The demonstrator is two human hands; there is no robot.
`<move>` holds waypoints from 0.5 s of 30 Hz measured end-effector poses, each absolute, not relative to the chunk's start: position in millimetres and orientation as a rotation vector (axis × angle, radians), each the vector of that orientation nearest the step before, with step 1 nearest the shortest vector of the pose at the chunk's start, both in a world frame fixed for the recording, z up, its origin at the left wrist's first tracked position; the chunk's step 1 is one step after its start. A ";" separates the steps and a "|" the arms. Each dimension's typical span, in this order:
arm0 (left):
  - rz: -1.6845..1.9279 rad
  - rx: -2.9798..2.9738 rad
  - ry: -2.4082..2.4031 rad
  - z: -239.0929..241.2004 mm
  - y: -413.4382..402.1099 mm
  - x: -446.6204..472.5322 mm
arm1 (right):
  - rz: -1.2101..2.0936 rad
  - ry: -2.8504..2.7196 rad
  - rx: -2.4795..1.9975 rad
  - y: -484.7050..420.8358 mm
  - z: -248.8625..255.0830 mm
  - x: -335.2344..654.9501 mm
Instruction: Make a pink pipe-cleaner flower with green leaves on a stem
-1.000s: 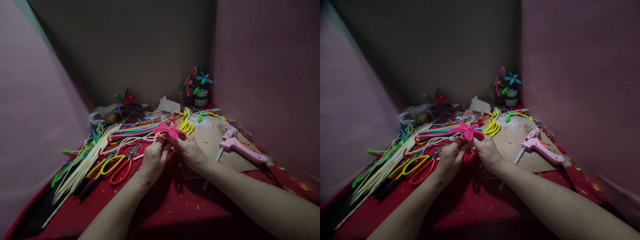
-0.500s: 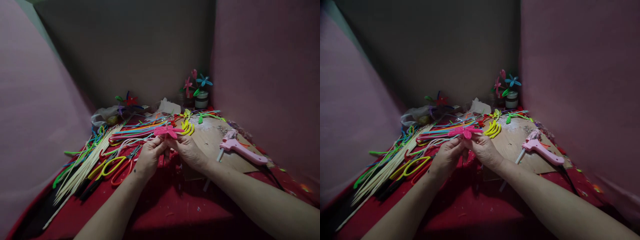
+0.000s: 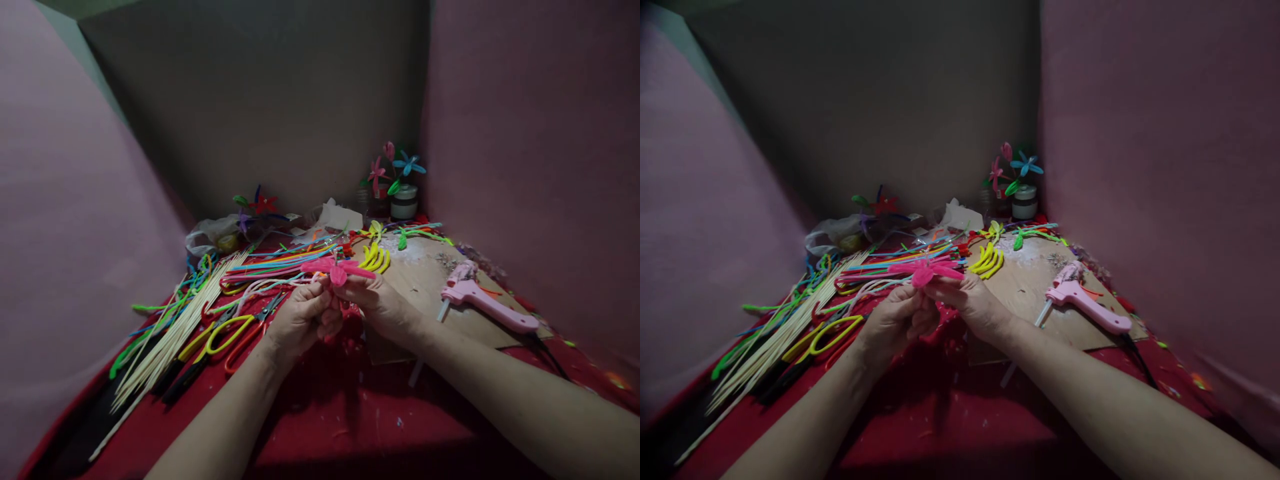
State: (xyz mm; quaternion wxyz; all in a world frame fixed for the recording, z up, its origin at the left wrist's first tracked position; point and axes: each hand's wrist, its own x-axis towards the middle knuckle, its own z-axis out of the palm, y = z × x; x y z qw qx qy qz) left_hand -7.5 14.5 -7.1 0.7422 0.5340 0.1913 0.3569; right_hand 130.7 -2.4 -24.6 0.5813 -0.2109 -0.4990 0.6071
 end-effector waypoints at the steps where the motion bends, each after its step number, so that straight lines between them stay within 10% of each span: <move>1: 0.774 1.191 0.436 -6.4 14.7 -8.1 | 1.428 -1.163 -0.490 -3.7 -24.7 130.7; 15: 1.190 2.378 1.052 -14.3 10.8 -2.3 | 1.350 -0.951 -0.563 1.7 -33.4 131.5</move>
